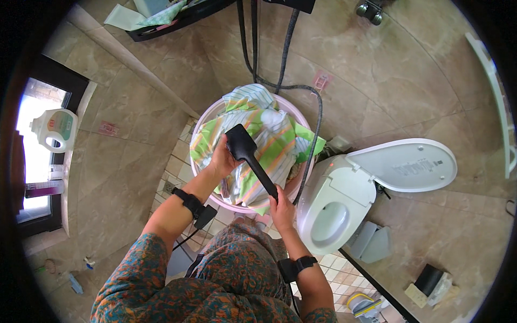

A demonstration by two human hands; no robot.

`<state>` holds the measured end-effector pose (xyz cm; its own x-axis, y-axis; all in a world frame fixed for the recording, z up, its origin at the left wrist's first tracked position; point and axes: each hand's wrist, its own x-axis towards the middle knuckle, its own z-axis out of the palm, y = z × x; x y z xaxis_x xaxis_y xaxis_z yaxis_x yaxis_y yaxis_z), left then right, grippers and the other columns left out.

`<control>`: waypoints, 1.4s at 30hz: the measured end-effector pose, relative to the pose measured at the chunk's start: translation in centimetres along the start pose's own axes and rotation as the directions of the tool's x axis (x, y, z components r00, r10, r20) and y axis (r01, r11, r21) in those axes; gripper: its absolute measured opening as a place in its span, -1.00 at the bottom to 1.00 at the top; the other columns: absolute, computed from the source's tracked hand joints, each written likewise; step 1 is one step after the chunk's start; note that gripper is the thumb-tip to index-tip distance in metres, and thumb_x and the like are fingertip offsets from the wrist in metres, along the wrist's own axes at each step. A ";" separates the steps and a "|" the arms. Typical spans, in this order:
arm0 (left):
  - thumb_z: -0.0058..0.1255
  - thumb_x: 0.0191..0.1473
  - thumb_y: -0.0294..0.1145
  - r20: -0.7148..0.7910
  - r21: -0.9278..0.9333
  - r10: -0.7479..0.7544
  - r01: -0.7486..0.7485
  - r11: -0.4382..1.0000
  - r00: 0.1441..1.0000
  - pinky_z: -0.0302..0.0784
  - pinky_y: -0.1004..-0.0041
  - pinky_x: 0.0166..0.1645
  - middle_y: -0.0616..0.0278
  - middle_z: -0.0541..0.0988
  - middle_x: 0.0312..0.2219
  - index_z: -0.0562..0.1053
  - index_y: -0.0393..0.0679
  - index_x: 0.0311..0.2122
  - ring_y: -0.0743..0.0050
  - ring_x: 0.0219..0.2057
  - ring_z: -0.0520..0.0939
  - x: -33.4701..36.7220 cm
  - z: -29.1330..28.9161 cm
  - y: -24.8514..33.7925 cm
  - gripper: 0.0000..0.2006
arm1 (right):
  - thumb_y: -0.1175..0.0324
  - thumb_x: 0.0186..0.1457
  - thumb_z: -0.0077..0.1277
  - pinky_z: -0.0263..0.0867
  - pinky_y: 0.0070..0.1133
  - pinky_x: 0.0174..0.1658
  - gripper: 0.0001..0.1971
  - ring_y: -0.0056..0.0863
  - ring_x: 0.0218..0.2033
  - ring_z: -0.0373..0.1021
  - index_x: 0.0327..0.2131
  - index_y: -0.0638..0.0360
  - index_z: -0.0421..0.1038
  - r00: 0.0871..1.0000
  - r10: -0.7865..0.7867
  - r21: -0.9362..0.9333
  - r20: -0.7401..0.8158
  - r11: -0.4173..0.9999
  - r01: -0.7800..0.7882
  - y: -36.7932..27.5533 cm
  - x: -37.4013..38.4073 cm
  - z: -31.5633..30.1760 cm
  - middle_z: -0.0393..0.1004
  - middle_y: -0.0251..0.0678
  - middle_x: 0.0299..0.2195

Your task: Hand washing a striped towel in a pink basin within a bathroom setting.

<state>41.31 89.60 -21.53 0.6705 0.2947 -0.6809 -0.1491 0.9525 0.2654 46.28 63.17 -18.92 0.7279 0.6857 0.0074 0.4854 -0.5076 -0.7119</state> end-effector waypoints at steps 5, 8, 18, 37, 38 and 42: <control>-0.28 0.23 -0.02 -0.210 0.139 0.084 -0.056 0.989 0.974 0.42 0.01 0.00 0.23 0.54 -0.16 0.31 -0.05 -0.03 0.24 -0.16 0.58 -1.2 -1.0 -0.5 -0.63 | 0.28 0.12 -0.06 0.35 -0.32 -0.29 -0.64 -0.04 -0.30 0.44 -0.02 0.15 0.26 0.988 0.037 0.033 0.152 0.999 -0.042 -0.3 0.6 -0.1 0.48 -0.03 -0.29; -0.32 0.25 -0.04 -0.173 0.088 0.131 -0.117 0.989 0.976 0.51 0.16 -0.05 0.19 0.52 -0.14 0.30 -0.09 -0.02 0.27 -0.12 0.57 -1.9 -1.9 -0.6 -0.62 | 0.21 0.14 -0.09 0.33 -0.31 -0.26 -0.67 -0.07 -0.27 0.43 -0.07 0.18 0.31 0.947 0.101 0.066 0.304 0.990 -0.126 -0.5 2.0 -0.3 0.48 -0.05 -0.29; -0.27 0.21 0.03 -0.019 0.090 0.121 -0.118 0.989 0.993 0.43 0.17 0.01 0.21 0.51 -0.11 0.29 -0.07 0.02 0.26 -0.09 0.54 -4.6 -0.9 -2.5 -0.57 | 0.21 0.20 -0.15 0.31 -0.57 -0.25 -0.72 -0.56 -0.30 0.41 -0.14 0.15 0.40 0.791 0.278 0.523 0.544 0.626 -0.579 -1.6 12.2 5.9 0.48 -0.41 -0.30; -0.23 0.20 0.01 -0.024 0.033 0.056 -0.055 0.998 0.998 0.41 0.22 0.01 0.33 0.51 -0.11 0.32 0.01 0.00 0.40 -0.09 0.53 -5.9 -0.2 -1.8 -0.62 | 0.25 0.22 -0.33 0.46 -0.47 -0.20 -0.64 -0.38 -0.30 0.50 -0.10 0.26 0.37 0.501 0.099 0.509 0.860 -0.088 -0.856 -4.0 17.0 9.7 0.50 -0.16 -0.22; -0.23 0.20 0.01 -0.031 0.040 0.051 -0.050 0.998 0.998 0.41 0.22 0.01 0.33 0.52 -0.11 0.33 0.01 0.00 0.40 -0.09 0.53 -6.0 -0.3 -1.7 -0.62 | 0.25 0.22 -0.32 0.47 -0.49 -0.23 -0.65 -0.39 -0.34 0.50 -0.11 0.26 0.38 0.502 0.133 0.511 0.855 -0.045 -0.859 -4.3 17.0 9.9 0.50 -0.16 -0.24; -0.22 0.20 0.01 -0.025 0.066 0.032 -0.030 0.997 0.999 0.41 0.22 0.01 0.32 0.52 -0.12 0.32 0.01 0.01 0.39 -0.10 0.54 -5.5 1.0 -2.1 -0.61 | 0.22 0.21 -0.29 0.49 -0.52 -0.33 -0.65 -0.39 -0.45 0.50 -0.16 0.29 0.39 0.540 0.215 0.560 0.814 -0.040 -0.828 -1.0 17.2 10.8 0.52 -0.17 -0.32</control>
<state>38.65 85.93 -17.66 0.6471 0.3266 -0.6890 -0.1206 0.9361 0.3305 53.04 81.08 -25.61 0.1033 0.6856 -0.7206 -0.8932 -0.2549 -0.3705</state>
